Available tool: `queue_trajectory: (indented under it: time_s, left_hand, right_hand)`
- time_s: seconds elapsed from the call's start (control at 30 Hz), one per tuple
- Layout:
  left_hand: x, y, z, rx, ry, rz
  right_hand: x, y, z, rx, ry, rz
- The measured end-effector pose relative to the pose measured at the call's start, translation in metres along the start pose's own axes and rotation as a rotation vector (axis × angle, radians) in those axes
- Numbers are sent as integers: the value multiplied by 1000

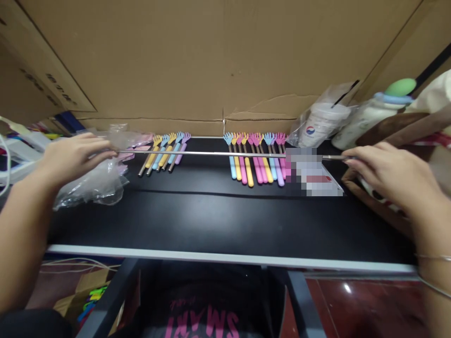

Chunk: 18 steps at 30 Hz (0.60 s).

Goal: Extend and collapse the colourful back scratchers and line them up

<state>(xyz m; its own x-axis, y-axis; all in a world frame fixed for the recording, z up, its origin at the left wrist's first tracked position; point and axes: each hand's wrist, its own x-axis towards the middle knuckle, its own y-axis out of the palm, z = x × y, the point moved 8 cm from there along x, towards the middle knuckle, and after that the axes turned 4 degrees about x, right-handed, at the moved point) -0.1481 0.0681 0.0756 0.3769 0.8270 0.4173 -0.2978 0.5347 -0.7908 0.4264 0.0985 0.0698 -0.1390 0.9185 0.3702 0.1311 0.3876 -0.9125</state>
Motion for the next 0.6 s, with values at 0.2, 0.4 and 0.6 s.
queue_trajectory:
  time_s: [0.2,0.4,0.6]
  left_hand:
    - [1,14,8,-266,-48,160]
    - [-8,13,25,-698,-207,146]
    - [-19,25,52,-738,-474,214]
  right_hand:
    - [1,7,-13,133,-2,37]
    - [-5,20,-31,515,134,148]
    - [-9,21,-29,639,185,220]
